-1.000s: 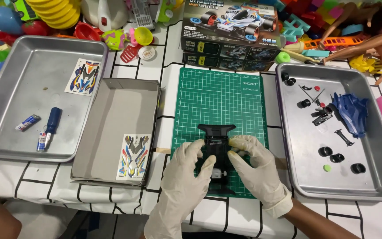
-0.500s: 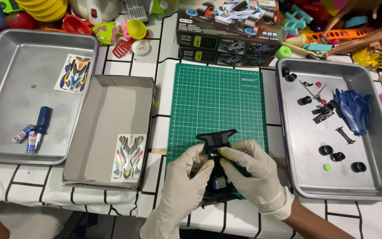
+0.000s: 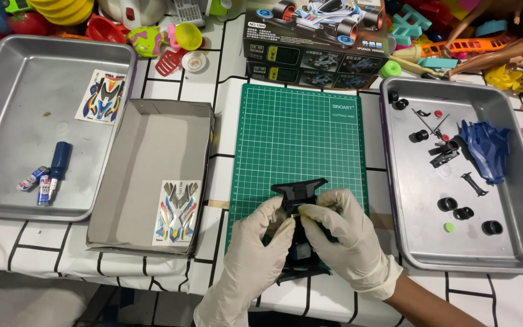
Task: The person assembles a black plastic chassis for a model car on a green cutting mat. They insert a small motor into the frame, place two AA batteries into the battery holder, and attach a black plastic cover to the assembly.
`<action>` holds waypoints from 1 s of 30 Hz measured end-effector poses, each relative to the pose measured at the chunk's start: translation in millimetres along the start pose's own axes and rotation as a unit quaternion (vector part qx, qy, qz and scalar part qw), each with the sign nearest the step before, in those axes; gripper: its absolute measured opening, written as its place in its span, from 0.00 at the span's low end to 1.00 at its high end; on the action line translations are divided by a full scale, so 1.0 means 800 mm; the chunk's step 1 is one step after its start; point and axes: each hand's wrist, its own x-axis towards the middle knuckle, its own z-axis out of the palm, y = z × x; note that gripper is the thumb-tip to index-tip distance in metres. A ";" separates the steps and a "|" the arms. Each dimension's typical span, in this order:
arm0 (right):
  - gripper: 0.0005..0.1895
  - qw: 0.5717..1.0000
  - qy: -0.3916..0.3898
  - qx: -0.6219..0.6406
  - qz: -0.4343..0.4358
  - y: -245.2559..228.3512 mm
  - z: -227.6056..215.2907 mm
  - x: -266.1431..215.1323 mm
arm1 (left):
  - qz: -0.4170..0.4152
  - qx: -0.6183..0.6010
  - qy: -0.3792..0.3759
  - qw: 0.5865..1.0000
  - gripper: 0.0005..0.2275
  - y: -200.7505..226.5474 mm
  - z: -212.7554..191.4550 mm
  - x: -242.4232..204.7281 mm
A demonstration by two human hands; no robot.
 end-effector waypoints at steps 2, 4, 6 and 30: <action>0.11 0.999 0.001 -0.023 -0.028 -0.002 -0.003 0.004 | 0.077 0.050 -0.035 0.995 0.23 -0.001 -0.002 -0.003; 0.12 0.999 0.003 -0.038 -0.031 -0.005 -0.005 0.005 | 0.085 0.062 -0.035 0.994 0.21 -0.006 0.002 -0.003; 0.12 0.998 0.005 -0.054 -0.034 -0.008 -0.007 0.006 | 0.093 0.073 -0.035 0.992 0.18 -0.008 0.004 -0.003; 0.09 0.990 0.008 -0.116 -0.083 -0.019 -0.013 0.004 | 0.052 -0.057 -0.026 0.997 0.07 0.012 0.002 -0.009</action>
